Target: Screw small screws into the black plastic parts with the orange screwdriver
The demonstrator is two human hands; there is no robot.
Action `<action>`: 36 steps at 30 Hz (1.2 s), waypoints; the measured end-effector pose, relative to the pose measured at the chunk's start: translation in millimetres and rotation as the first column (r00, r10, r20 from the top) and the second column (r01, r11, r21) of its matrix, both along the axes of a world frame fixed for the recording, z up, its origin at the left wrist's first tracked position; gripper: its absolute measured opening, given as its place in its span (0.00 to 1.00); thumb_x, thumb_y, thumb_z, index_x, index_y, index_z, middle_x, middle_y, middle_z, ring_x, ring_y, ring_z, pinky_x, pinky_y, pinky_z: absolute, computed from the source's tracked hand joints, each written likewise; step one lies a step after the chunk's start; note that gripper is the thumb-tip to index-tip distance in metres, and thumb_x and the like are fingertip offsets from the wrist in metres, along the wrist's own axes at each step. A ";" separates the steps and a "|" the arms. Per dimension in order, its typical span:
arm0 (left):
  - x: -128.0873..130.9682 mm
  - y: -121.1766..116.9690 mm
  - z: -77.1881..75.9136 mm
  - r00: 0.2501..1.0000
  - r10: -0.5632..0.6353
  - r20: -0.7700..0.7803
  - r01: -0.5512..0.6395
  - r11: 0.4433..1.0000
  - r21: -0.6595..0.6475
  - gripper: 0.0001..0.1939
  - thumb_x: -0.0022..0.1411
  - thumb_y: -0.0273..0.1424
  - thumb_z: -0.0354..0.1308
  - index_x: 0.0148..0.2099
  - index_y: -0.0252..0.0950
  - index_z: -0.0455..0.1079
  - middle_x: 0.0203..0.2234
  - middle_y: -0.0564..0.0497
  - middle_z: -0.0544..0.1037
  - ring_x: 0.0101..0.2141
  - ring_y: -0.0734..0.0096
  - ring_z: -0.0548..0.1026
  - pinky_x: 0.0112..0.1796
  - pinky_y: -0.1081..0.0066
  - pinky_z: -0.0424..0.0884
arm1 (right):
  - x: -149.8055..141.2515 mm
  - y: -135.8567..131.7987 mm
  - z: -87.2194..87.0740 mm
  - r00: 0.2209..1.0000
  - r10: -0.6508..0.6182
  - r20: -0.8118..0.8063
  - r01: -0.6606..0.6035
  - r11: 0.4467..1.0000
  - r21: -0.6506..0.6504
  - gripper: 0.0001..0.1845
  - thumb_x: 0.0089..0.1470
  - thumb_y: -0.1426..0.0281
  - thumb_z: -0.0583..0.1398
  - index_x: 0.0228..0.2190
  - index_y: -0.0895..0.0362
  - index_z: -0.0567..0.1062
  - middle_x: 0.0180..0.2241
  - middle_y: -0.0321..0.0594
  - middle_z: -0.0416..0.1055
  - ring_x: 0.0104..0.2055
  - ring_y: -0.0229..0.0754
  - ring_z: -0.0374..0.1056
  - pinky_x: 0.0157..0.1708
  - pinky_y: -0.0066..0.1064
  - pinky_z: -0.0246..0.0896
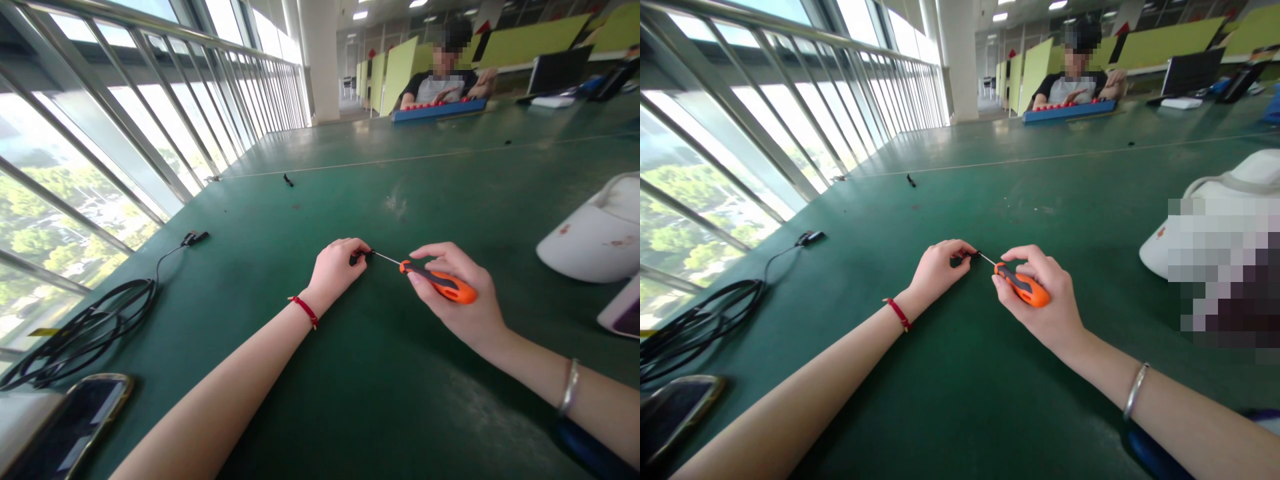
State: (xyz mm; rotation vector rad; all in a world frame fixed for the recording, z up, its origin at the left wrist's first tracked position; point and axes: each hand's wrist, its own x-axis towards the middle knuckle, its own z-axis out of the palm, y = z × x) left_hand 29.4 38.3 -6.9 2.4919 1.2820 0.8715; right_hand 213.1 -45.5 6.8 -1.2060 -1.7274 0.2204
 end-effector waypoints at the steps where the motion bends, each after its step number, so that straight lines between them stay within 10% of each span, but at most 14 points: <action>1: -0.1 0.0 0.0 1.000 -0.001 0.001 0.001 1.000 0.000 0.10 0.56 0.25 0.52 0.39 0.38 0.72 0.34 0.53 0.78 0.36 0.69 0.74 0.38 0.70 0.69 | -0.5 -0.6 0.3 1.000 -0.004 0.008 0.004 1.000 0.004 0.07 0.50 0.67 0.60 0.34 0.54 0.68 0.19 0.32 0.68 0.22 0.37 0.66 0.26 0.31 0.62; 7: -1.2 1.1 -2.3 1.000 -0.007 -0.001 0.007 1.000 0.016 0.10 0.56 0.24 0.52 0.39 0.38 0.72 0.34 0.53 0.78 0.36 0.70 0.74 0.38 0.70 0.69 | -0.2 3.3 -4.3 0.991 -0.022 -0.135 0.044 0.986 0.160 0.18 0.46 0.73 0.61 0.42 0.53 0.67 0.37 0.41 0.67 0.38 0.41 0.68 0.37 0.33 0.66; 14: -0.3 1.5 -1.6 1.000 0.001 -0.003 0.000 1.000 0.011 0.10 0.56 0.25 0.52 0.39 0.38 0.72 0.34 0.53 0.78 0.36 0.70 0.74 0.37 0.70 0.69 | -0.6 1.1 -3.7 1.000 -0.009 -0.023 0.009 0.999 0.031 0.11 0.48 0.70 0.61 0.37 0.53 0.68 0.19 0.31 0.65 0.24 0.37 0.65 0.28 0.32 0.62; 23: -1.0 1.3 -1.9 1.000 -0.005 -0.004 0.005 1.000 0.012 0.10 0.56 0.25 0.52 0.39 0.38 0.72 0.34 0.53 0.77 0.36 0.70 0.74 0.38 0.70 0.69 | 0.3 4.4 -2.8 0.990 0.025 -0.139 -0.011 0.995 0.101 0.23 0.46 0.73 0.61 0.45 0.53 0.63 0.29 0.35 0.65 0.29 0.38 0.65 0.30 0.32 0.66; 29: -0.4 0.7 -0.6 1.000 -0.002 -0.002 0.002 1.000 -0.002 0.10 0.56 0.25 0.52 0.39 0.38 0.72 0.34 0.53 0.78 0.36 0.70 0.74 0.38 0.70 0.70 | -1.0 -1.5 -0.5 1.000 -0.010 -0.014 0.010 0.999 0.038 0.08 0.50 0.69 0.60 0.34 0.53 0.68 0.21 0.32 0.67 0.23 0.37 0.66 0.28 0.32 0.63; 36: -0.2 1.1 -0.1 1.000 0.001 -0.013 -0.001 1.000 0.001 0.10 0.56 0.25 0.52 0.39 0.38 0.72 0.34 0.53 0.78 0.36 0.70 0.74 0.39 0.70 0.70 | 0.8 4.1 -4.3 0.985 0.002 -0.174 0.026 0.987 0.161 0.28 0.44 0.74 0.62 0.48 0.51 0.62 0.33 0.39 0.65 0.33 0.41 0.67 0.33 0.35 0.67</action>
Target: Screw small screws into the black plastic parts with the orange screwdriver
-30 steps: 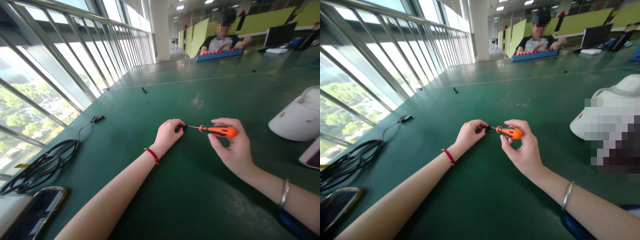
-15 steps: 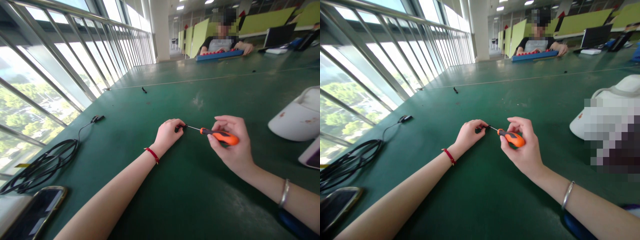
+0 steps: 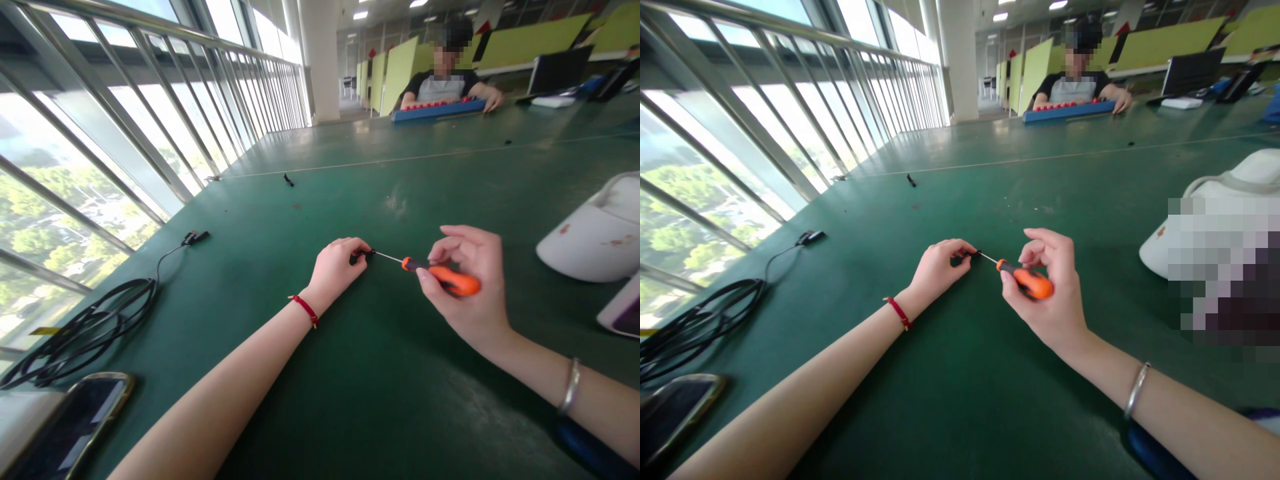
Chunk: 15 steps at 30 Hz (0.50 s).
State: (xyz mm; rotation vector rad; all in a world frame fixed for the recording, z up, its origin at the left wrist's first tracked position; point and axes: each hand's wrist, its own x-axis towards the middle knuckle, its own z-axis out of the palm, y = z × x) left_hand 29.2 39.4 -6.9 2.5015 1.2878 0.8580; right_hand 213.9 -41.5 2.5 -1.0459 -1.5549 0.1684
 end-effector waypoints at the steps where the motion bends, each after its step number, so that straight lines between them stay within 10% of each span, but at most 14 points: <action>1: 0.0 -0.2 0.2 1.000 0.001 0.000 -0.001 1.000 -0.001 0.10 0.56 0.24 0.52 0.39 0.38 0.72 0.34 0.53 0.78 0.36 0.70 0.74 0.39 0.70 0.70 | 0.3 -0.1 0.0 1.000 0.015 0.006 -0.015 0.999 -0.035 0.28 0.45 0.73 0.62 0.48 0.51 0.61 0.30 0.37 0.65 0.31 0.40 0.66 0.30 0.34 0.66; 6: -0.3 -0.9 0.1 1.000 0.000 -0.001 0.000 1.000 0.002 0.10 0.56 0.24 0.52 0.39 0.38 0.72 0.34 0.53 0.78 0.36 0.70 0.74 0.39 0.70 0.70 | -0.9 -6.4 4.1 0.986 0.005 0.169 0.022 0.988 -0.153 0.08 0.49 0.69 0.60 0.35 0.52 0.68 0.22 0.33 0.68 0.25 0.38 0.66 0.26 0.32 0.62; 15: 0.0 -0.3 -0.3 1.000 -0.006 -0.001 0.006 1.000 0.008 0.10 0.56 0.24 0.52 0.39 0.38 0.72 0.33 0.53 0.78 0.35 0.69 0.74 0.38 0.70 0.70 | -1.3 -0.8 2.5 0.999 0.035 0.026 -0.033 0.997 -0.066 0.25 0.47 0.73 0.61 0.47 0.51 0.61 0.26 0.34 0.64 0.27 0.39 0.66 0.28 0.33 0.65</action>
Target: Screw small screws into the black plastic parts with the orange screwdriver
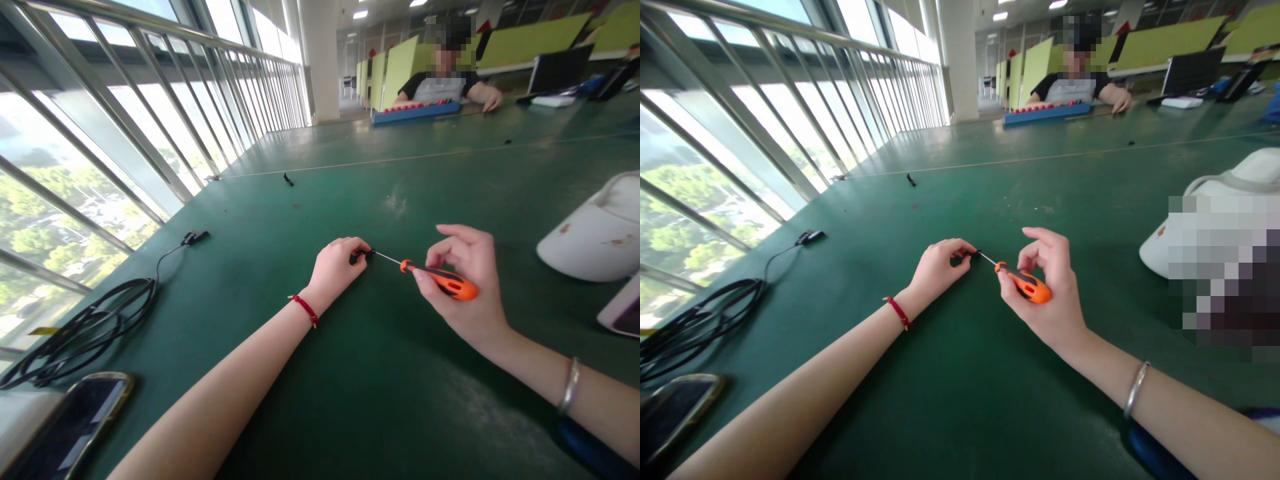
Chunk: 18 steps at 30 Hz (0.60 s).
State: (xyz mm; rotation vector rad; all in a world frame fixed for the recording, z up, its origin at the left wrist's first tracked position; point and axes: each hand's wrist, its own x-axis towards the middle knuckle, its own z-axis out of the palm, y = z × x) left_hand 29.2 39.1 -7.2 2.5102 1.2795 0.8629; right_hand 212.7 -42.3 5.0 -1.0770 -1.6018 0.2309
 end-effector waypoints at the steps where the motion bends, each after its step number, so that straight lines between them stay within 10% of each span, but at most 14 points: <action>1: 0.1 -0.1 0.3 1.000 0.002 0.000 -0.002 1.000 -0.004 0.10 0.56 0.24 0.52 0.39 0.38 0.72 0.34 0.53 0.78 0.36 0.69 0.74 0.38 0.70 0.70 | 0.4 -0.5 -0.4 1.000 -0.003 0.026 0.004 0.999 -0.045 0.23 0.47 0.71 0.61 0.46 0.52 0.62 0.25 0.33 0.64 0.26 0.38 0.66 0.28 0.32 0.64; 6: 0.0 -0.3 0.5 1.000 0.003 0.001 -0.003 1.000 -0.008 0.10 0.56 0.25 0.52 0.39 0.38 0.72 0.34 0.53 0.78 0.36 0.69 0.74 0.38 0.70 0.70 | -0.6 -4.5 1.0 0.990 -0.034 0.138 0.042 0.998 -0.053 0.08 0.50 0.69 0.60 0.35 0.53 0.68 0.26 0.35 0.68 0.26 0.37 0.67 0.27 0.31 0.63; 13: 0.0 -0.4 0.7 1.000 0.002 0.001 -0.002 1.000 -0.008 0.10 0.56 0.24 0.52 0.39 0.38 0.72 0.34 0.53 0.78 0.36 0.70 0.74 0.39 0.70 0.70 | -0.4 -0.9 0.2 0.997 -0.041 0.063 0.039 0.999 0.032 0.21 0.46 0.72 0.61 0.44 0.53 0.65 0.26 0.34 0.63 0.28 0.38 0.64 0.30 0.32 0.64; 18: 0.3 -1.0 1.2 1.000 0.011 0.004 -0.011 1.000 -0.011 0.10 0.56 0.24 0.52 0.38 0.38 0.72 0.33 0.53 0.78 0.36 0.69 0.74 0.38 0.70 0.70 | -1.2 -5.3 2.8 0.984 -0.032 0.175 0.045 0.997 -0.068 0.08 0.49 0.69 0.60 0.34 0.53 0.68 0.19 0.31 0.68 0.23 0.37 0.65 0.28 0.32 0.61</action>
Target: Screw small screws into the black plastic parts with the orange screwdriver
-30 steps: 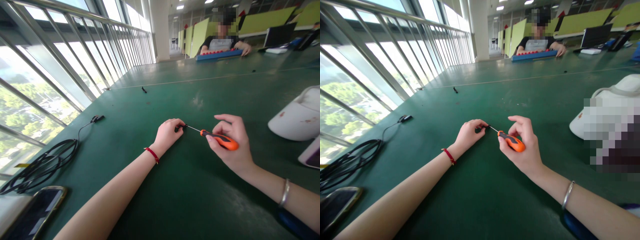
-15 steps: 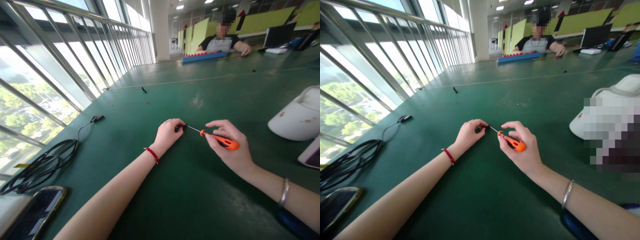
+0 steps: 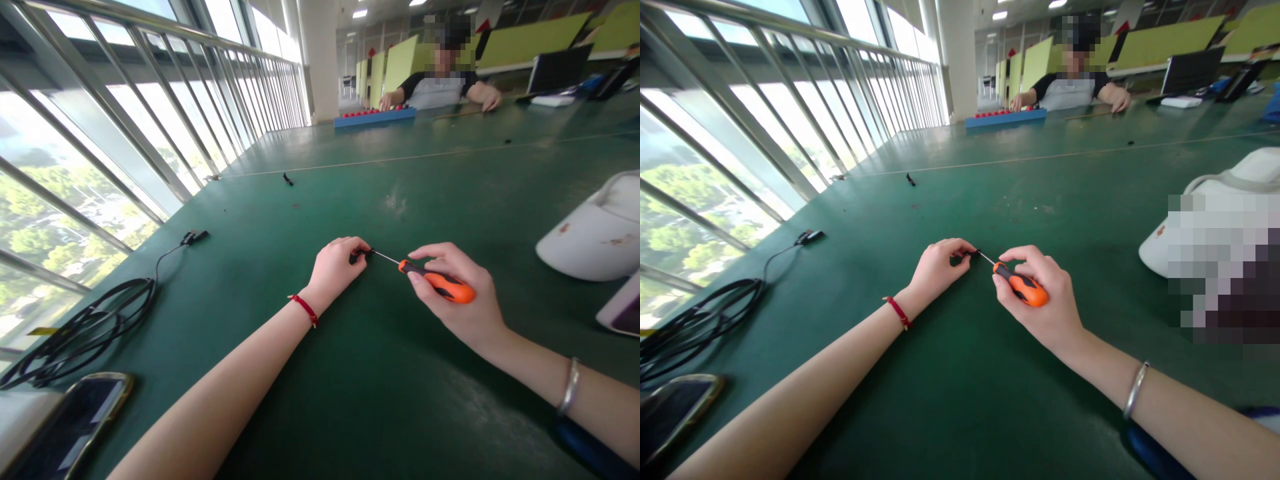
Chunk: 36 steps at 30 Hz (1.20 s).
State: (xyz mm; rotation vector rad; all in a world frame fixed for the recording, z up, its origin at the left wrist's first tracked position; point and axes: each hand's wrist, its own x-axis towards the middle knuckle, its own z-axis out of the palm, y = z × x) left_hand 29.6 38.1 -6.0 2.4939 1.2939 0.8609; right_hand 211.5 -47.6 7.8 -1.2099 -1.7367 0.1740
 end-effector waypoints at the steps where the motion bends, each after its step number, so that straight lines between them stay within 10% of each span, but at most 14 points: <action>1: 0.0 0.0 -0.2 1.000 -0.002 0.000 0.002 1.000 0.001 0.10 0.56 0.24 0.52 0.39 0.38 0.72 0.33 0.53 0.78 0.36 0.69 0.74 0.38 0.70 0.70 | -0.1 -0.5 0.0 1.000 0.003 -0.001 -0.003 1.000 0.004 0.07 0.50 0.69 0.60 0.34 0.53 0.68 0.21 0.32 0.69 0.24 0.37 0.66 0.28 0.32 0.61; 8: -0.3 0.2 -1.1 1.000 -0.004 -0.007 0.004 1.000 0.003 0.10 0.56 0.24 0.52 0.39 0.38 0.72 0.34 0.53 0.78 0.36 0.69 0.74 0.39 0.70 0.70 | 1.8 4.9 -4.0 0.989 0.022 -0.145 -0.004 0.993 0.122 0.21 0.45 0.72 0.61 0.44 0.53 0.65 0.31 0.37 0.67 0.32 0.39 0.68 0.34 0.34 0.66; 14: -0.3 0.6 -1.2 1.000 -0.002 -0.002 0.002 1.000 0.006 0.10 0.56 0.24 0.52 0.38 0.39 0.72 0.34 0.53 0.78 0.36 0.69 0.74 0.38 0.69 0.70 | 1.1 1.4 -1.6 0.999 0.009 -0.046 -0.009 1.000 -0.006 0.08 0.49 0.68 0.60 0.34 0.53 0.68 0.22 0.32 0.69 0.24 0.37 0.68 0.29 0.32 0.63; 36: -0.6 0.6 -1.6 1.000 -0.009 0.002 0.009 1.000 0.006 0.10 0.56 0.24 0.52 0.39 0.38 0.72 0.34 0.53 0.78 0.36 0.70 0.74 0.39 0.70 0.69 | 1.7 4.4 -3.1 0.993 0.006 -0.121 0.001 0.999 0.054 0.17 0.47 0.71 0.61 0.41 0.54 0.66 0.24 0.33 0.65 0.26 0.37 0.65 0.28 0.32 0.64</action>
